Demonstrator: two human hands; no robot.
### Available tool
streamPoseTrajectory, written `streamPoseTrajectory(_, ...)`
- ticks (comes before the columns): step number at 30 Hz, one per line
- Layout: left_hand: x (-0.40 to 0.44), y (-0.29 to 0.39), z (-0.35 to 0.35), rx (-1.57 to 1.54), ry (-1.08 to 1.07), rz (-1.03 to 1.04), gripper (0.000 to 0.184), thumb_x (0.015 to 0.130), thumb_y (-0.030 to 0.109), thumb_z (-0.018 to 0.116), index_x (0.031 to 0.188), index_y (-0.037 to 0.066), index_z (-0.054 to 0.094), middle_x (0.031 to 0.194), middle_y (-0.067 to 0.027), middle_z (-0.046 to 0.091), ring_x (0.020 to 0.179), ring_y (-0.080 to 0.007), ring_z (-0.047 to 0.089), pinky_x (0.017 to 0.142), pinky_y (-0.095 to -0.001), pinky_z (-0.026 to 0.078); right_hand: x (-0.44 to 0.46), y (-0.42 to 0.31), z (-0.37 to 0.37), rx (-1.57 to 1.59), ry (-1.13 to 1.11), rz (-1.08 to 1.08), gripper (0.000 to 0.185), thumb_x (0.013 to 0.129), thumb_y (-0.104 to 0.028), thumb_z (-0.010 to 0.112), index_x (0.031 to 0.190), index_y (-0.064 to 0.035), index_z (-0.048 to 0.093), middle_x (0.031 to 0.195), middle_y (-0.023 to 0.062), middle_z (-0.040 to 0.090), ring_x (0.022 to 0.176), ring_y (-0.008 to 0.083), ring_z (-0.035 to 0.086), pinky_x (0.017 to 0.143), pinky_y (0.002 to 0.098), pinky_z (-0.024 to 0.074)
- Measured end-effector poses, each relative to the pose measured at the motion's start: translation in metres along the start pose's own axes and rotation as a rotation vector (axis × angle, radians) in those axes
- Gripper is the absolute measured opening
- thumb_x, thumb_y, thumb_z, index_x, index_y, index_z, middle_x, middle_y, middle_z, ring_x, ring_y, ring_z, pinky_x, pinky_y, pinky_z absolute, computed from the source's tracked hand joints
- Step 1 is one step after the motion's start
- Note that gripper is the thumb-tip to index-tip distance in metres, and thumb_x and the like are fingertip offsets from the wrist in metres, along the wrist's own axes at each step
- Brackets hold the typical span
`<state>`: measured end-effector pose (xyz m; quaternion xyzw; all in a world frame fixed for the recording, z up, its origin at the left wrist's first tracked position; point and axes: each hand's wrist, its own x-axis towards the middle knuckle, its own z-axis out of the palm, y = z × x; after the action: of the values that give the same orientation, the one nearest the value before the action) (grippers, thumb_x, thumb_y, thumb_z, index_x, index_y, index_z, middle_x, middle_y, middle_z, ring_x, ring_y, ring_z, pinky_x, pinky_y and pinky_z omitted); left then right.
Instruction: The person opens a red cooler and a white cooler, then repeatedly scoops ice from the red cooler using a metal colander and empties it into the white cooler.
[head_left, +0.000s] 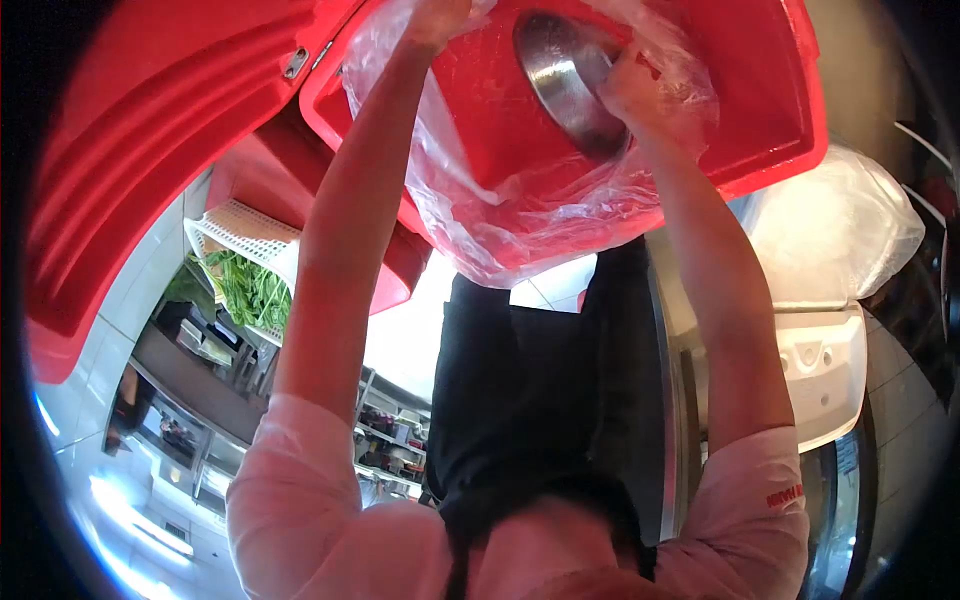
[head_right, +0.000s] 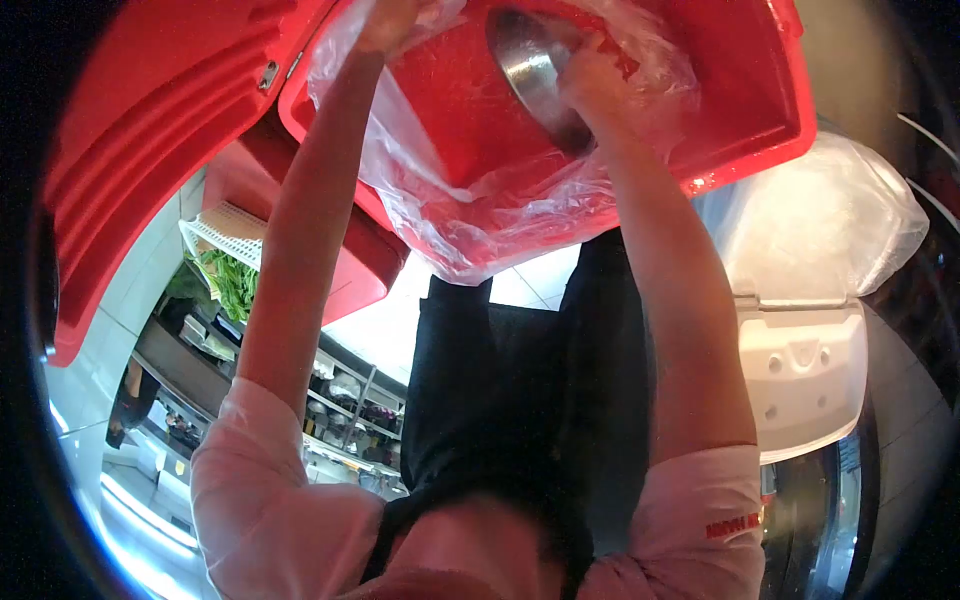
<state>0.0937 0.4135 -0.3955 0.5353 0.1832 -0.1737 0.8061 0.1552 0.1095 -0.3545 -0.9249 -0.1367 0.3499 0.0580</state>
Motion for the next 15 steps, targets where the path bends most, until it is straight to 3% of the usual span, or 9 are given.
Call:
streamPoseTrajectory(1, 0.001, 0.030, 0.029, -0.094, 0.049, 0.006, 0.039, 0.087, 0.027, 0.049, 0.117, 0.002, 0.049, 0.111, -0.0117, 0.053, 0.097, -0.0198, 0.054, 0.082, -0.0377, 0.046, 0.001, 0.003, -0.011, -0.047, 0.037, -0.043, 0.059, 0.073, -0.021, 0.057, 0.121, 0.0027, 0.034, 0.092, 0.0244, 0.061, 0.088, 0.0374, 0.060, 0.085, 0.0438, 0.0443)
streamPoseTrajectory(3, -0.036, 0.086, 0.104, -0.154, 0.375, 0.019, 0.044, 0.085, 0.034, 0.051, 0.113, 0.000, 0.048, 0.109, -0.0164, 0.053, 0.095, -0.0221, 0.052, 0.078, -0.0349, 0.045, -0.009, 0.001, -0.038, -0.026, 0.047, -0.047, 0.051, 0.070, -0.024, 0.060, 0.110, 0.0061, 0.052, 0.092, 0.0218, 0.062, 0.088, 0.0352, 0.061, 0.081, 0.0404, 0.0475)
streamPoseTrajectory(4, -0.043, 0.102, 0.126, -0.167, 0.437, 0.036, 0.048, 0.085, 0.038, 0.053, 0.112, -0.001, 0.047, 0.108, -0.0188, 0.053, 0.095, -0.0233, 0.052, 0.076, -0.0335, 0.045, -0.013, 0.002, -0.046, 0.009, 0.188, -0.043, 0.053, 0.071, -0.021, 0.058, 0.116, 0.0023, 0.043, 0.101, 0.0231, 0.057, 0.092, 0.0372, 0.058, 0.082, 0.0421, 0.0466)
streamPoseTrajectory(6, -0.041, 0.089, 0.125, -0.155, 0.297, 0.111, 0.048, 0.085, 0.033, 0.052, 0.120, 0.001, 0.044, 0.118, -0.0180, 0.050, 0.106, -0.0267, 0.049, 0.085, -0.0395, 0.043, -0.019, 0.014, -0.060, 0.069, 0.469, -0.026, 0.064, 0.073, -0.014, 0.056, 0.128, -0.0054, 0.024, 0.117, 0.0257, 0.048, 0.099, 0.0413, 0.053, 0.083, 0.0455, 0.0449)
streamPoseTrajectory(8, -0.049, 0.050, 0.103, 0.022, 0.083, 0.240, 0.043, 0.086, 0.025, 0.052, 0.123, 0.004, 0.047, 0.123, -0.0119, 0.049, 0.111, -0.0252, 0.048, 0.088, -0.0457, 0.043, -0.023, 0.016, -0.082, 0.127, 0.502, -0.070, 0.067, 0.072, -0.013, 0.056, 0.131, -0.0076, 0.024, 0.124, 0.0234, 0.042, 0.103, 0.0414, 0.050, 0.083, 0.0465, 0.0446)
streamPoseTrajectory(9, -0.049, 0.048, 0.101, -0.052, -0.055, 0.054, 0.054, 0.084, 0.035, 0.054, 0.127, 0.006, 0.042, 0.129, -0.0126, 0.044, 0.118, -0.0285, 0.043, 0.090, -0.0445, 0.041, -0.021, 0.019, -0.084, 0.149, 0.582, -0.103, 0.066, 0.072, -0.013, 0.056, 0.131, -0.0079, 0.027, 0.121, 0.0229, 0.045, 0.101, 0.0405, 0.051, 0.083, 0.0458, 0.0448)
streamPoseTrajectory(12, -0.009, 0.006, 0.123, 0.729, 0.152, -0.292, 0.057, 0.080, 0.042, 0.058, 0.125, 0.009, 0.047, 0.126, -0.0164, 0.047, 0.114, -0.0268, 0.047, 0.090, -0.0374, 0.042, -0.005, 0.029, -0.082, 0.090, 0.665, -0.109, 0.058, 0.078, -0.012, 0.046, 0.133, -0.0066, 0.028, 0.126, 0.0222, 0.041, 0.108, 0.0375, 0.047, 0.091, 0.0471, 0.0377)
streamPoseTrajectory(13, 0.025, -0.021, 0.122, 1.005, 0.283, 0.050, 0.043, 0.075, 0.028, 0.060, 0.113, 0.010, 0.056, 0.113, -0.0200, 0.055, 0.105, -0.0273, 0.054, 0.084, -0.0330, 0.044, 0.001, 0.030, -0.078, 0.052, 0.664, -0.100, 0.055, 0.082, -0.011, 0.041, 0.135, -0.0058, 0.028, 0.130, 0.0220, 0.038, 0.112, 0.0364, 0.044, 0.094, 0.0481, 0.0340)
streamPoseTrajectory(15, 0.061, -0.033, 0.128, 1.343, 0.427, 0.395, 0.057, 0.084, 0.032, 0.052, 0.126, -0.002, 0.035, 0.123, -0.0268, 0.042, 0.111, -0.0395, 0.042, 0.093, -0.0426, 0.036, 0.009, 0.024, -0.081, -0.163, 0.582, -0.112, 0.060, 0.080, -0.007, 0.042, 0.136, -0.0069, 0.023, 0.132, 0.0213, 0.035, 0.112, 0.0387, 0.044, 0.094, 0.0464, 0.0353)
